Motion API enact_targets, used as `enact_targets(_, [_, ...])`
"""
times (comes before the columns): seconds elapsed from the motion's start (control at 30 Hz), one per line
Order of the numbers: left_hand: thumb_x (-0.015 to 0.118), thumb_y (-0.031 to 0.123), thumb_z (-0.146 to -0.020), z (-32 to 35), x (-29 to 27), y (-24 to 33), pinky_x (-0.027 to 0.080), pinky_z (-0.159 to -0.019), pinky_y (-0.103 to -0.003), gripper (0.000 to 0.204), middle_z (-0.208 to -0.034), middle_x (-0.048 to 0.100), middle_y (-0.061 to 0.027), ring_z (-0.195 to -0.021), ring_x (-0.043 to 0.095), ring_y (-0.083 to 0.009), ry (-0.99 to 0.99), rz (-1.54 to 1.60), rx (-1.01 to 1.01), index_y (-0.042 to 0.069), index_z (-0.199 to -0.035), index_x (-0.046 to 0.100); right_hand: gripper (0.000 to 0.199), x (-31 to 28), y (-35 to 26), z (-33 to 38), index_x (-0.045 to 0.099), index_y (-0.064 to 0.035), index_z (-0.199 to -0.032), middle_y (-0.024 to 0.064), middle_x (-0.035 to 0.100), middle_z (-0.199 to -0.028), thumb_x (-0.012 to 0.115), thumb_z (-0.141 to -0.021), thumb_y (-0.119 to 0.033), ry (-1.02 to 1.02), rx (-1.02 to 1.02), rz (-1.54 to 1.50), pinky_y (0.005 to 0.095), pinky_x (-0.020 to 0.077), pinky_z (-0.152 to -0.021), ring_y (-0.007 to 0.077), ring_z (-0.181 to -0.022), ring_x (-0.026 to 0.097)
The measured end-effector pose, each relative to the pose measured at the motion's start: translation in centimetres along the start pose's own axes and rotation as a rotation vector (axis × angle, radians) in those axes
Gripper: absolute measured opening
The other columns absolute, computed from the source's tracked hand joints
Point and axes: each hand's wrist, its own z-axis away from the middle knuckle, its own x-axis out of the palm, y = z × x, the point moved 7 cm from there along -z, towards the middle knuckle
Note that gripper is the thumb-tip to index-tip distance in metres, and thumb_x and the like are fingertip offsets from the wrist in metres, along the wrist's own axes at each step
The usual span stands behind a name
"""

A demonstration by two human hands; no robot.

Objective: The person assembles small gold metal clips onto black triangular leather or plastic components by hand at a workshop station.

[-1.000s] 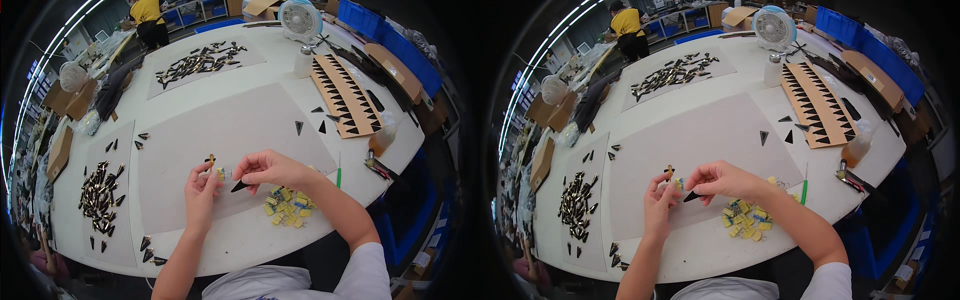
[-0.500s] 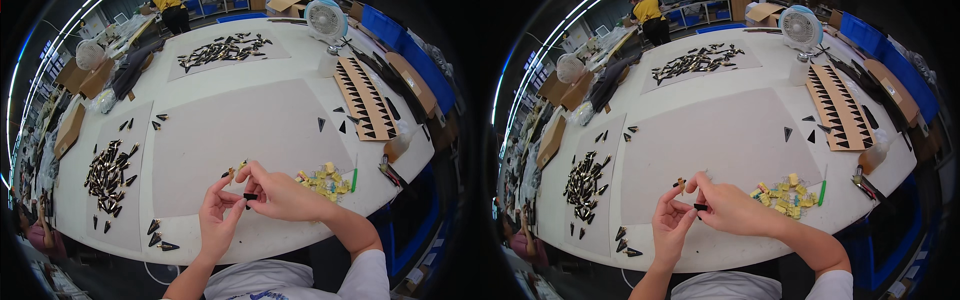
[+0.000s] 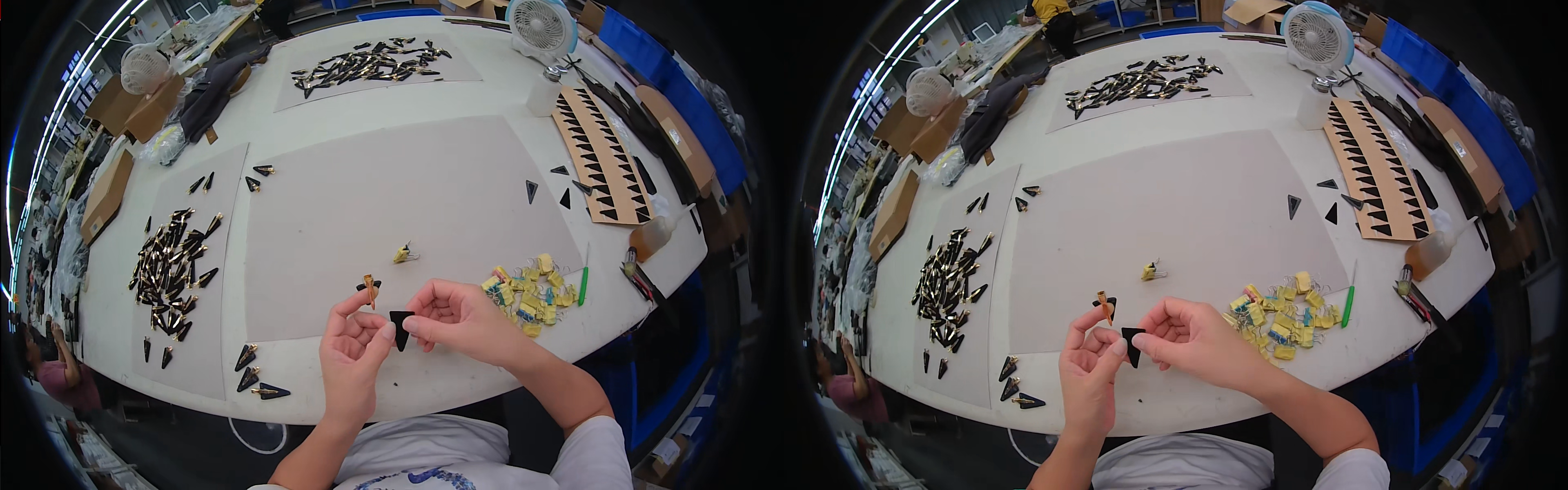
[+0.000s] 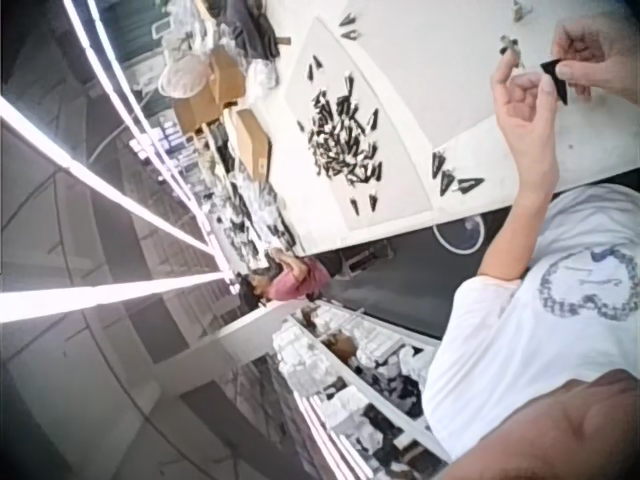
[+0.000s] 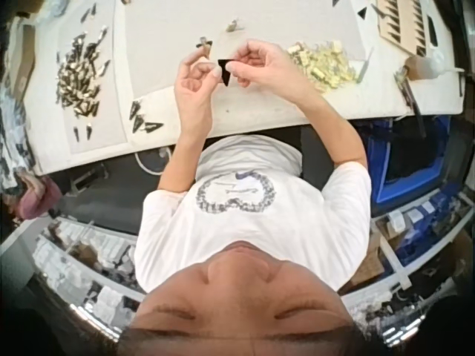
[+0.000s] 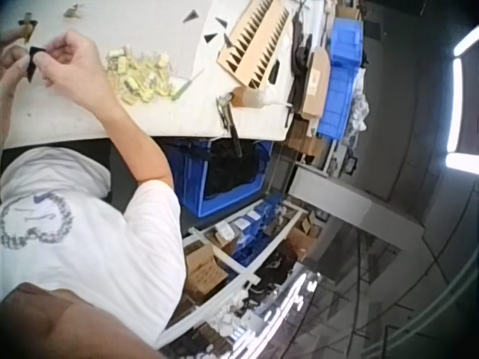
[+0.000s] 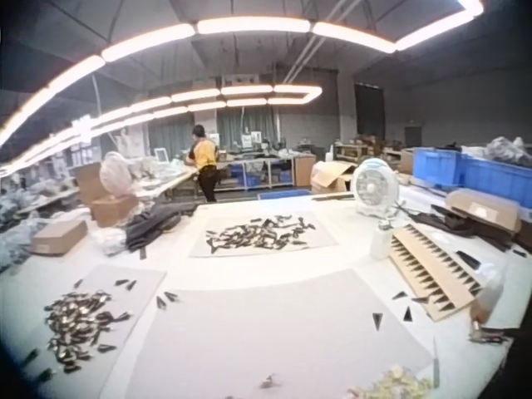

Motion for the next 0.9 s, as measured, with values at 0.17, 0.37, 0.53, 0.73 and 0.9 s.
enact_targets(0.17, [0.066,-0.004,-0.087,0.3,1.0,0.8,0.049,-0.081,-0.023,0.057,-0.097,0.059,-0.0047,-0.088,0.058,-0.0082,-0.039,-0.019,0.080,0.002,-0.138,0.042,0.012,0.0,-0.1,0.1,0.060,-0.0003,-0.096,0.0036,0.065,-0.085,0.068,-0.091,-0.008,-0.007,-0.024,0.019,0.0227,0.0523,-0.068,0.0074,-0.074,0.063])
enact_targets(0.37, [0.067,-0.005,-0.085,0.1,0.4,0.8,0.051,-0.083,-0.025,0.056,-0.099,0.059,-0.0052,-0.088,0.060,-0.0096,-0.063,-0.113,0.127,0.002,-0.137,0.045,0.011,0.1,-0.5,0.6,0.063,0.0023,-0.098,0.0038,0.067,-0.085,0.064,-0.092,-0.007,-0.005,-0.018,0.122,0.0226,0.0532,-0.070,0.0082,-0.074,0.064])
enact_targets(0.53, [0.066,-0.004,-0.086,0.4,0.6,1.3,0.049,-0.081,-0.023,0.054,-0.095,0.059,-0.0043,-0.089,0.059,-0.0081,-0.045,-0.139,0.118,0.000,-0.136,0.046,0.012,-0.1,-1.4,1.0,0.064,0.0031,-0.098,0.0032,0.066,-0.078,0.060,-0.094,-0.007,0.079,-0.104,0.261,0.0219,0.0526,-0.067,0.0080,-0.071,0.064])
enact_targets(0.73, [0.067,-0.004,-0.085,0.4,0.6,1.4,0.047,-0.078,-0.021,0.056,-0.093,0.062,-0.0031,-0.085,0.059,-0.0076,-0.042,0.053,-0.034,0.000,-0.136,0.046,0.019,-2.3,-2.0,1.4,0.065,0.0009,-0.093,0.0025,0.064,-0.072,0.063,-0.095,-0.017,0.169,-0.120,0.307,0.0210,0.0500,-0.064,0.0064,-0.065,0.060])
enact_targets(0.9, [0.067,-0.003,-0.087,0.6,0.7,1.1,0.050,-0.080,-0.022,0.055,-0.095,0.063,-0.0044,-0.089,0.062,-0.0089,-0.080,0.037,-0.008,0.000,-0.137,0.046,0.018,0.2,-1.7,1.0,0.064,0.0012,-0.094,-0.0003,0.066,-0.081,0.066,-0.093,-0.017,0.060,-0.120,0.191,0.0206,0.0496,-0.068,0.0038,-0.074,0.060])
